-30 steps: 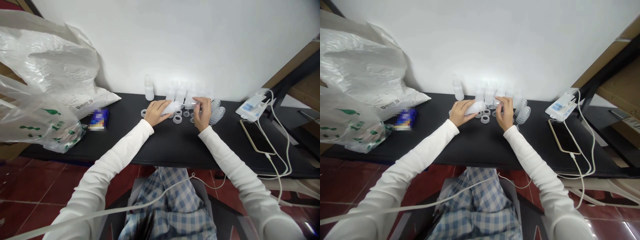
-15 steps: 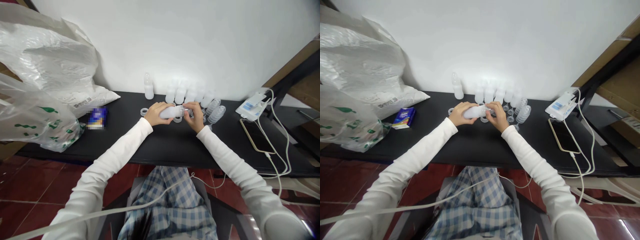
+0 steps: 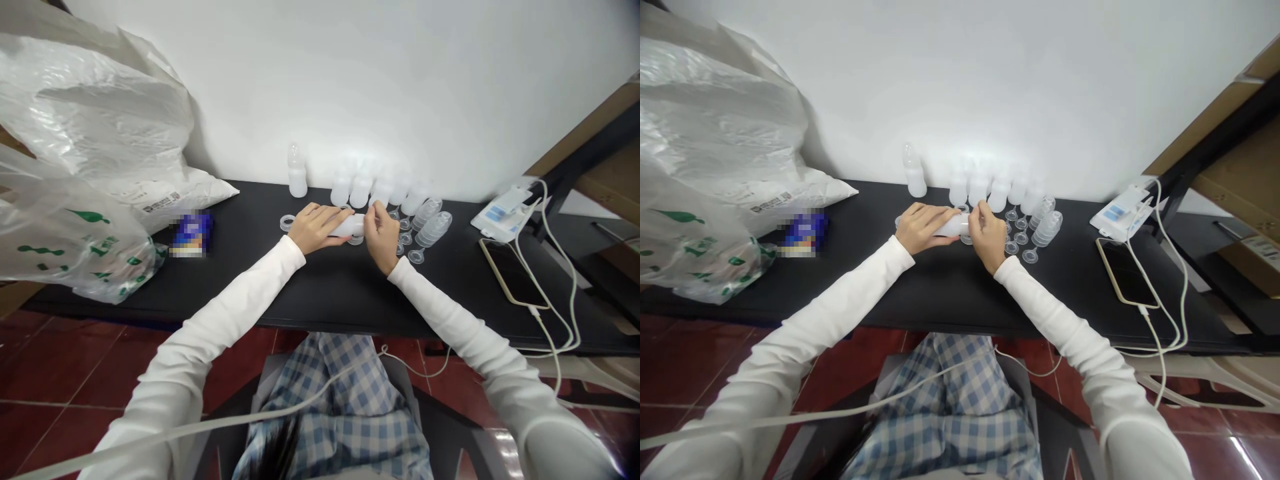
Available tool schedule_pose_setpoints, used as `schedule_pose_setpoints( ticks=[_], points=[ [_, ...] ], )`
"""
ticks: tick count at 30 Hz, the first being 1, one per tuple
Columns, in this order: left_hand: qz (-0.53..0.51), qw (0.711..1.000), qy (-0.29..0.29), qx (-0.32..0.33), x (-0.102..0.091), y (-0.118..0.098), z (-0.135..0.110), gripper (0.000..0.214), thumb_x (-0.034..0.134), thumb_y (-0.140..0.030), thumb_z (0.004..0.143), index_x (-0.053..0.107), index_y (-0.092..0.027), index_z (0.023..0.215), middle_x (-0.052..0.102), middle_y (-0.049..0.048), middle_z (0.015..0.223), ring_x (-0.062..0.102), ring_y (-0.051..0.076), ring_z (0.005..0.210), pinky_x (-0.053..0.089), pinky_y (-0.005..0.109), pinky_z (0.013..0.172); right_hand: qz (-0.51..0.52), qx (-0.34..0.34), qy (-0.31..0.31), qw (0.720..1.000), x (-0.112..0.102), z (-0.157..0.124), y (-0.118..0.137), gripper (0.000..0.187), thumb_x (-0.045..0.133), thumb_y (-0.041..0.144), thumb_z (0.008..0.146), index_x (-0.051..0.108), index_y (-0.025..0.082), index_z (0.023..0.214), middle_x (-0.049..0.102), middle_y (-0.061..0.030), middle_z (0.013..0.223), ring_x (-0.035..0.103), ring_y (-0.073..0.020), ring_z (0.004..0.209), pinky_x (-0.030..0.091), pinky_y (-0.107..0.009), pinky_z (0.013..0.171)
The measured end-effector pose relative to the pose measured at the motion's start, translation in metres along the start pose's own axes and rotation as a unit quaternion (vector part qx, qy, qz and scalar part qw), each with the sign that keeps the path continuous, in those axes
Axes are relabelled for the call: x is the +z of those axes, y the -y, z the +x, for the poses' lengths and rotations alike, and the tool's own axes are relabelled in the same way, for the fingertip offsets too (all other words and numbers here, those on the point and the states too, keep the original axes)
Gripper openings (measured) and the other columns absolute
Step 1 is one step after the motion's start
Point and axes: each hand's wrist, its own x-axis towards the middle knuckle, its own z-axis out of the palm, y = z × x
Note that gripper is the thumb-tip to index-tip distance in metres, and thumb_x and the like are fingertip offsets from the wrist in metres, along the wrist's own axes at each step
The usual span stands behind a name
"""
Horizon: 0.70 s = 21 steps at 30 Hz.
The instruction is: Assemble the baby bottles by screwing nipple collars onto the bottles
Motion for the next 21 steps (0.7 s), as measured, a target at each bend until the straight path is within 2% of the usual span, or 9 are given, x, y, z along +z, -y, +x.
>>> schedule_pose_setpoints(
  ticks=[3, 5, 8, 11, 13, 16, 19, 21],
  points=[
    [0.023, 0.999, 0.026, 0.011, 0.001, 0.0, 0.0, 0.053, 0.049, -0.06, 0.096, 0.065, -0.025, 0.132, 0.075, 0.0106, 0.111, 0.071, 0.025, 0.096, 0.049, 0.039, 0.087, -0.009, 0.019, 0.026, 0.999, -0.003, 0.004, -0.002, 0.046, 0.026, 0.054, 0.102, 0.043, 0.025, 0.071, 0.049, 0.002, 0.056, 0.045, -0.0161, 0.052, 0.033, -0.03, 0.055],
    [0.028, 0.999, 0.031, 0.006, 0.002, 0.002, 0.0, 0.053, 0.049, -0.06, 0.097, 0.064, -0.026, 0.134, 0.075, 0.0102, 0.114, 0.071, 0.025, 0.098, 0.048, 0.039, 0.09, -0.021, 0.006, 0.043, 0.999, -0.007, 0.006, -0.005, 0.047, 0.022, 0.055, 0.103, 0.046, 0.025, 0.076, 0.052, 0.0014, 0.058, 0.05, -0.017, 0.053, 0.034, -0.029, 0.054],
    [0.024, 1.0, 0.005, -0.014, 0.003, 0.005, -0.001, 0.055, 0.051, -0.062, 0.095, 0.065, -0.025, 0.133, 0.075, 0.0105, 0.113, 0.07, 0.026, 0.1, 0.048, 0.041, 0.091, -0.05, -0.049, 0.052, 0.996, -0.012, 0.005, -0.012, 0.045, 0.024, 0.055, 0.103, 0.054, 0.023, 0.095, 0.062, -0.0021, 0.07, 0.059, -0.0185, 0.059, 0.038, -0.029, 0.057],
    [0.012, 0.999, -0.025, -0.027, 0.005, 0.007, -0.003, 0.056, 0.055, -0.061, 0.094, 0.065, -0.022, 0.132, 0.075, 0.0111, 0.114, 0.069, 0.027, 0.102, 0.049, 0.041, 0.092, -0.074, -0.102, 0.056, 0.99, -0.013, 0.003, -0.019, 0.043, 0.035, 0.057, 0.099, 0.056, 0.021, 0.108, 0.069, -0.0068, 0.083, 0.064, -0.0201, 0.068, 0.042, -0.03, 0.061],
    [0.0, 0.999, -0.027, -0.03, 0.006, 0.006, -0.004, 0.054, 0.056, -0.058, 0.094, 0.063, -0.022, 0.134, 0.073, 0.0114, 0.119, 0.068, 0.027, 0.108, 0.048, 0.042, 0.097, -0.064, -0.09, 0.061, 0.992, -0.01, 0.003, -0.023, 0.042, 0.038, 0.057, 0.097, 0.057, 0.021, 0.106, 0.069, -0.0063, 0.083, 0.064, -0.0207, 0.068, 0.043, -0.031, 0.061],
    [-0.012, 0.999, -0.015, -0.035, 0.008, 0.004, -0.004, 0.051, 0.056, -0.054, 0.096, 0.062, -0.022, 0.135, 0.071, 0.0116, 0.125, 0.066, 0.027, 0.115, 0.045, 0.044, 0.106, -0.011, -0.048, 0.057, 0.997, -0.005, 0.005, -0.025, 0.039, 0.034, 0.056, 0.099, 0.055, 0.023, 0.102, 0.065, -0.0022, 0.078, 0.061, -0.0191, 0.064, 0.044, -0.031, 0.06],
    [-0.008, 0.999, -0.02, -0.037, 0.011, 0.002, -0.004, 0.049, 0.056, -0.053, 0.096, 0.063, -0.022, 0.133, 0.072, 0.0111, 0.124, 0.066, 0.027, 0.116, 0.046, 0.044, 0.107, 0.031, -0.035, 0.044, 0.998, -0.003, 0.007, -0.024, 0.04, 0.031, 0.057, 0.1, 0.053, 0.023, 0.1, 0.06, 0.0008, 0.071, 0.055, -0.0164, 0.058, 0.043, -0.03, 0.058],
    [0.0, 0.997, -0.046, -0.06, 0.012, 0.004, -0.003, 0.047, 0.056, -0.053, 0.096, 0.063, -0.021, 0.13, 0.072, 0.0117, 0.122, 0.065, 0.028, 0.118, 0.046, 0.045, 0.106, 0.033, -0.029, 0.04, 0.998, -0.006, 0.007, -0.024, 0.041, 0.027, 0.055, 0.102, 0.053, 0.023, 0.102, 0.056, 0.0022, 0.067, 0.052, -0.0155, 0.055, 0.041, -0.03, 0.057]
  ],
)
